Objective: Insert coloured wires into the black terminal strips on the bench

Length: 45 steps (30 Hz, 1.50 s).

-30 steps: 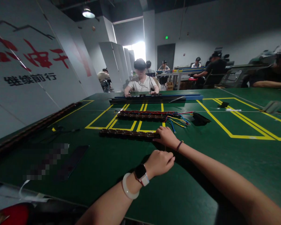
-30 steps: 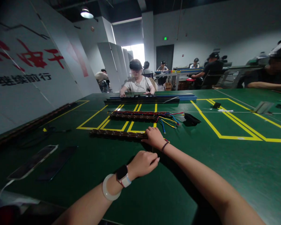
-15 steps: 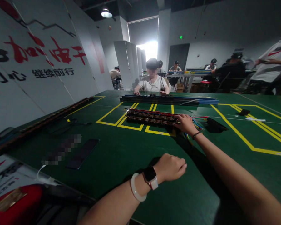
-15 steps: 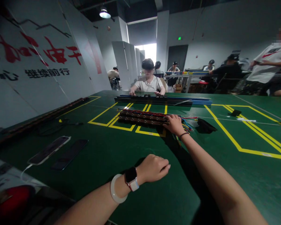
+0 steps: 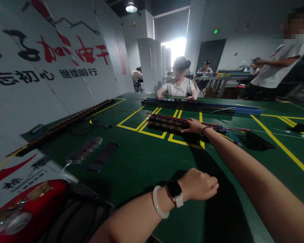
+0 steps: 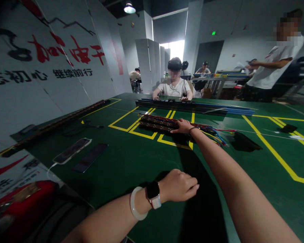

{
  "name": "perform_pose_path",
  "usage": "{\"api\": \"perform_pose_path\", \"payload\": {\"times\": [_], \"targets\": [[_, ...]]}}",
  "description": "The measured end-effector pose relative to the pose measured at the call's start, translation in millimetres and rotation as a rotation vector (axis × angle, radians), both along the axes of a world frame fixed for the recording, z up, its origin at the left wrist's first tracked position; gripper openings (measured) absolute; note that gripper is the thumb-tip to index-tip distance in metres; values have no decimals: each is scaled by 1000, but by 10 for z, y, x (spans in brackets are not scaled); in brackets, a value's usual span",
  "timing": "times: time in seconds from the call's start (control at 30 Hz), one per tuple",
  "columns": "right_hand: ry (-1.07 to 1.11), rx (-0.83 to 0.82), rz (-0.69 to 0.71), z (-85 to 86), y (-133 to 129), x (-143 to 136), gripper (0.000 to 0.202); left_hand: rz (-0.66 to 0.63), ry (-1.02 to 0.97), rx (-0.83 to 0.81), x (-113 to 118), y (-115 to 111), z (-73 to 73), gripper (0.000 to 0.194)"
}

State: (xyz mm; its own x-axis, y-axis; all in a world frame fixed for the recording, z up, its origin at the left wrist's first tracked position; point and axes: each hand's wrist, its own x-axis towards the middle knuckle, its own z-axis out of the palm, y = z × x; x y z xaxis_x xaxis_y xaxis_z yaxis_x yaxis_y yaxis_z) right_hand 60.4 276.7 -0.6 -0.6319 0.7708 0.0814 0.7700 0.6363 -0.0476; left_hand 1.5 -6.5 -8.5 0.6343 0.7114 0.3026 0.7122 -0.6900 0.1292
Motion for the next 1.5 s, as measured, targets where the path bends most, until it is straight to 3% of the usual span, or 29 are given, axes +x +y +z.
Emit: {"api": "perform_pose_path", "payload": {"times": [0.2, 0.37, 0.73, 0.9, 1.17, 1.5], "targets": [[-87, -119, -67, 4, 268, 24, 91, -12, 17, 10, 3, 18, -43, 24], [-50, -238, -39, -23, 370, 55, 91, -18, 31, 17, -3, 17, -45, 22], [-49, -201, -90, 73, 134, 98, 85, -1, -5, 27, -16, 25, -39, 28], [-93, -165, -67, 115, -62, 301, 79, -10, -5, 16, -17, 24, -19, 26], [-49, -165, -158, 85, -418, 1099, 77, -35, 12, 53, -19, 17, -16, 26], [-13, -179, -430, 24, -1177, 2697, 57, -299, 238, 261, -17, -62, 111, 16]]}}
